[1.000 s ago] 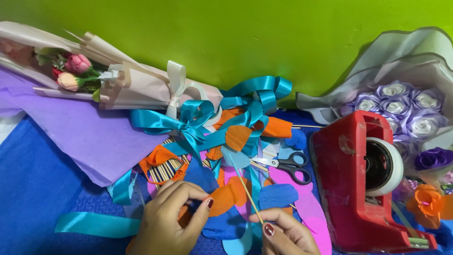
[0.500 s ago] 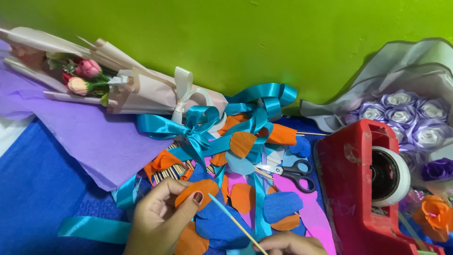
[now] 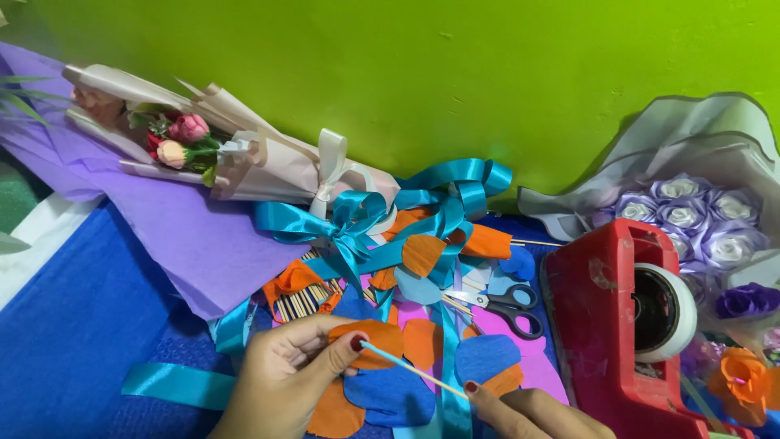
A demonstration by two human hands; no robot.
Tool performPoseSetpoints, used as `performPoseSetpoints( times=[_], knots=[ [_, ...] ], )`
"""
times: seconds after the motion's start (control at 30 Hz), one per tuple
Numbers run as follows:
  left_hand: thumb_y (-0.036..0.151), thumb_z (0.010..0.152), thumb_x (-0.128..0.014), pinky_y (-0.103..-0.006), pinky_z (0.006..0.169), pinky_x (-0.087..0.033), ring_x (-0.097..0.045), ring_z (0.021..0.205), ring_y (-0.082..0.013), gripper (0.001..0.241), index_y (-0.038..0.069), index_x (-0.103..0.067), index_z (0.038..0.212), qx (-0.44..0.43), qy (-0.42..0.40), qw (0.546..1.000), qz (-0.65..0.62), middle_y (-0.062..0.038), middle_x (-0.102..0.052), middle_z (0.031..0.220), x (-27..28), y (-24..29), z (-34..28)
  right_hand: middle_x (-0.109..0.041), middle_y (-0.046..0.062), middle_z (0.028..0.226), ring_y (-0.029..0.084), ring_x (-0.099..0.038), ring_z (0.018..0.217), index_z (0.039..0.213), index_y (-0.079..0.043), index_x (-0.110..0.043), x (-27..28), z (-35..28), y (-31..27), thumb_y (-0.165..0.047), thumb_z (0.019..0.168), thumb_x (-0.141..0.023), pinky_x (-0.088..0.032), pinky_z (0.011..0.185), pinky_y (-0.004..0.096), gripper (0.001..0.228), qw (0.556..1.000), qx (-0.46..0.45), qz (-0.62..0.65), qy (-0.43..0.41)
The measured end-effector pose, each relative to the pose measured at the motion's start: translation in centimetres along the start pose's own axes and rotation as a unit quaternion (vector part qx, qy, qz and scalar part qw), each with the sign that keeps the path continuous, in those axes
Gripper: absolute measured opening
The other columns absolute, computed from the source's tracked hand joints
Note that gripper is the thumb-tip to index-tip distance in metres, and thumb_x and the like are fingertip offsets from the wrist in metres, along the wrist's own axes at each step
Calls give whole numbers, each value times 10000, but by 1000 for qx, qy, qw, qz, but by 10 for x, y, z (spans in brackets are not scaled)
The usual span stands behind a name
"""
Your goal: The person assembles a paper flower by attaching orange paper petals to a wooden skewer. They use a tape dispenser to secure the petals to the stick, wrapping the tape around the base of the petals and the skewer to hold them in place.
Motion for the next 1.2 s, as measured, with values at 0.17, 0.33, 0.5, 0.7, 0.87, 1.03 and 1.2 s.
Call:
performPoseSetpoints(
  times=[0.17, 0.33, 0.5, 0.7, 0.87, 1.03, 1.2],
  knots=[
    [60, 803, -834, -277, 590, -593, -756, 686, -159, 164, -55, -887, 908, -40, -25, 999, 18, -132, -863, 755, -2, 7, -2, -607, -114, 654, 29, -544, 476, 1133, -294, -765, 16, 10, -10, -220, 818, -753, -474, 466, 200, 324, 999, -5, 16, 52],
    [130, 921, -710, -258, 697, -508, -649, 797, -135, 232, -20, -876, 983, -34, -106, 994, 18, -53, -714, 844, -18, 18, -8, -610, -95, 650, 18, -553, 460, 1051, -251, -789, 19, 16, -7, -151, 860, -701, -456, 438, 171, 233, 999, -10, 29, 44],
    [130, 900, -685, -257, 689, -435, -635, 783, -155, 383, 24, -896, 1201, 136, -116, 984, 23, -72, -769, 872, -21, 10, -14, -573, -102, 646, 23, -512, 458, 1076, -284, -777, 17, 14, -9, -203, 877, -690, -429, 440, 189, 231, 998, -5, 16, 67],
    [170, 922, -687, -236, 445, -218, -350, 471, -80, 344, 49, -961, 1092, 143, -141, 977, 77, -4, -561, 577, -21, 2, -15, -593, -61, 715, 63, -545, 527, 1071, -249, -786, 20, 20, -10, -223, 894, -656, -441, 497, 208, 221, 998, -11, 21, 50],
    [238, 900, -627, -231, 944, -559, -837, 1031, -121, 413, 28, -963, 1015, 194, -103, 970, 100, -77, -973, 1025, -25, 18, -15, -669, -65, 768, 81, -617, 594, 1051, -269, -804, 17, 21, -4, -276, 874, -665, -462, 521, 235, 225, 997, -66, 13, 24],
    [149, 982, -652, -271, 494, -367, -577, 585, -207, 393, -115, -943, 987, 272, -80, 958, 33, -229, -775, 700, -22, -1, -17, -673, -72, 775, 82, -627, 615, 1091, -309, -794, 14, 24, -5, -137, 825, -738, -436, 441, 264, 322, 999, -35, 5, -10],
    [121, 841, -838, -253, 591, -456, -631, 657, -145, 195, -56, -910, 881, 211, -125, 966, 83, -104, -723, 676, -23, -5, -14, -643, -36, 760, 104, -576, 587, 1051, -248, -793, 13, 27, -7, -97, 830, -756, -456, 495, 255, 270, 1000, -6, 14, 19]
  ],
)
Point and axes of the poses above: each hand's wrist, its own z-axis towards the middle knuckle, its own x-axis out of the back of the hand, y = z × x, the point moved 8 cm from there along z, towards the middle knuckle
